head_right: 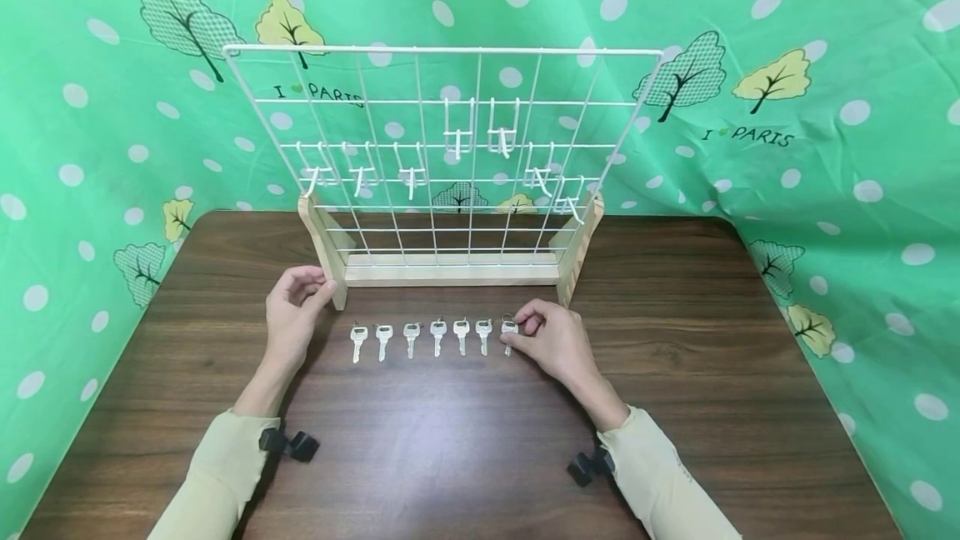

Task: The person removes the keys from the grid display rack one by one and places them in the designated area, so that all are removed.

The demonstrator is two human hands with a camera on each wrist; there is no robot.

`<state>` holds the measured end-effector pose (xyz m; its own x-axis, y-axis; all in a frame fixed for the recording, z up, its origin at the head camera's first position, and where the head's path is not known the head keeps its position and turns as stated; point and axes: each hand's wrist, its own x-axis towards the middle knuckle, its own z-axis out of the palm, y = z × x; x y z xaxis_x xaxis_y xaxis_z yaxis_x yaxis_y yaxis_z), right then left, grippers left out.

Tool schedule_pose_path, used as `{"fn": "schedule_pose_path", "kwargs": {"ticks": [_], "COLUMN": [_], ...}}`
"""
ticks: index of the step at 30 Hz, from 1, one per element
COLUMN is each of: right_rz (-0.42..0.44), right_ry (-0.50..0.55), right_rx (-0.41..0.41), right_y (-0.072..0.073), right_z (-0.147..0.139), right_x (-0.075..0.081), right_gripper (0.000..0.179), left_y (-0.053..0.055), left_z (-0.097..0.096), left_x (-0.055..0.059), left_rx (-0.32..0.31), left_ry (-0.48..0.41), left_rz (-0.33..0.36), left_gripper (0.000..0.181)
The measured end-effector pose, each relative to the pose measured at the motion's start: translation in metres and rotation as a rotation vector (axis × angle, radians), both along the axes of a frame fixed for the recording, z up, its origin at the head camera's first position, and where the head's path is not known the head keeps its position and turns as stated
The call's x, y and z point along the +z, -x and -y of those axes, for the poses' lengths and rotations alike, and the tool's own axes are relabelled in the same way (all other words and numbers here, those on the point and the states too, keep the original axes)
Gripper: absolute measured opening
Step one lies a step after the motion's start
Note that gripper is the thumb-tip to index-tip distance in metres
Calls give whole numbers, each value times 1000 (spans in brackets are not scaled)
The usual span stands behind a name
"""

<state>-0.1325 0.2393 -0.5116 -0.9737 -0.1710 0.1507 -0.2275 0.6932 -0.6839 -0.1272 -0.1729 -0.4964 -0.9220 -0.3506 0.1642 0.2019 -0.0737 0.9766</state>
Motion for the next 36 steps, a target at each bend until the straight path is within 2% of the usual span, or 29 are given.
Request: {"fn": "schedule_pose_path", "kwargs": {"ticks": [4, 6, 9, 11, 14, 16, 22, 32, 36], "right_rz": [0, -5, 19, 7, 7, -27, -14, -73, -56], "right_ry": [53, 75, 55, 55, 66, 87, 56, 138, 134], "right_rx": [23, 36, 30, 37, 39, 55, 32, 48, 24], "right_y": [-8, -9, -9, -8, -8, -7, -1, -8, -10], "right_z": [8, 7, 8, 6, 7, 5, 0, 7, 9], "right_x": [18, 19, 21, 16, 18, 12, 0, 15, 23], "right_gripper": [27, 27, 27, 28, 28, 29, 29, 21, 13], "left_y": [0, -1, -1, -1, -1, -1, 0, 3, 4], "left_z": [0, 1, 1, 1, 1, 1, 0, 0, -1], "left_x": [0, 0, 0, 0, 0, 0, 0, -2, -1], "left_rx": [1, 1, 1, 1, 0, 1, 1, 15, 35], "left_ry": [2, 4, 1, 0, 3, 8, 4, -22, -32], "left_rz": [2, 2, 0, 1, 5, 6, 4, -20, -35], "left_gripper": [28, 28, 28, 28, 27, 28, 28, 23, 20]}}
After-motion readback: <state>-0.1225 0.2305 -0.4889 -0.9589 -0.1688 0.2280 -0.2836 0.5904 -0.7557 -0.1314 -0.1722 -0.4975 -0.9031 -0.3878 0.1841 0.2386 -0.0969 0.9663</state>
